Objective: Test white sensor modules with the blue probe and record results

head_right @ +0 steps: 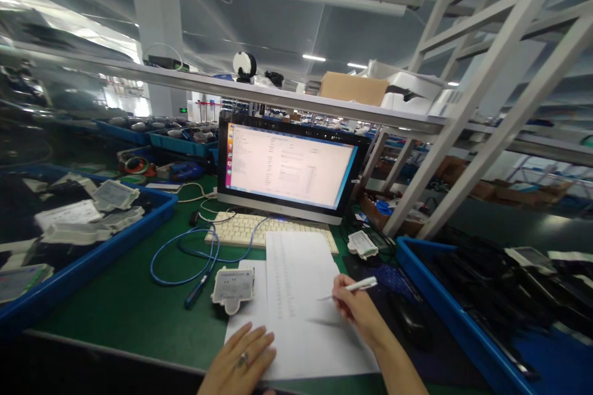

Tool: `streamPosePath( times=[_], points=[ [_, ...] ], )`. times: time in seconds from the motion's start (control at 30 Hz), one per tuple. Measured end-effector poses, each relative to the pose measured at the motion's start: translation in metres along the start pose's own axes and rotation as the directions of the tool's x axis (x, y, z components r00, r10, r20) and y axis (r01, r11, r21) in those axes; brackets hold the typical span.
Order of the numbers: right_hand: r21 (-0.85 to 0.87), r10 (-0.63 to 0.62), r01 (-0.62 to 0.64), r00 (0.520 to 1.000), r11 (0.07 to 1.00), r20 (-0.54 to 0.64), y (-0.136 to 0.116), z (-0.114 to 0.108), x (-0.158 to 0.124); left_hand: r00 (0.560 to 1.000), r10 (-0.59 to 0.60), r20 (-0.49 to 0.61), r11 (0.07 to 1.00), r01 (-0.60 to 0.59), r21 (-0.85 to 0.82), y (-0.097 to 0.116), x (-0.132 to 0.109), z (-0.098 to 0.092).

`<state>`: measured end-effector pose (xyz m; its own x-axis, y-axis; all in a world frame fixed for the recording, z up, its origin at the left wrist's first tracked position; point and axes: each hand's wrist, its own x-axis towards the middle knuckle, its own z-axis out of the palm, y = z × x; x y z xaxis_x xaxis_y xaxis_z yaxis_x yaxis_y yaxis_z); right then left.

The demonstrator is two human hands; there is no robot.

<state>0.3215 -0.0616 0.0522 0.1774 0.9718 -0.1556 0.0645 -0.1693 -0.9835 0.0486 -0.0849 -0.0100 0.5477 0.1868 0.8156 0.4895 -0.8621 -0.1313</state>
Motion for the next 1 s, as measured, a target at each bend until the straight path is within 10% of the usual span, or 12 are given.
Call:
streamPosePath(
  times=[0.23, 0.73, 1.0],
  points=[
    [0.25, -0.012, 0.006, 1.0, 0.968, 0.023, 0.009, 0.053, -0.01, 0.912, -0.206, 0.354, 0.953, 0.269, -0.138, 0.032, -0.004, 0.02],
    [-0.408, -0.342, 0.28, 0.936, 0.869, -0.087, 0.042, 0.077, -0.02, 0.963, -0.201, 0.177, 0.976, 0.212, -0.048, 0.039, -0.003, 0.03],
    [-0.428, -0.344, 0.295, 0.938, 0.854, -0.039, 0.045, 0.079, -0.019, 0.965, -0.202, 0.166, 0.977, 0.211, -0.041, 0.039, 0.0, 0.027]
  ],
)
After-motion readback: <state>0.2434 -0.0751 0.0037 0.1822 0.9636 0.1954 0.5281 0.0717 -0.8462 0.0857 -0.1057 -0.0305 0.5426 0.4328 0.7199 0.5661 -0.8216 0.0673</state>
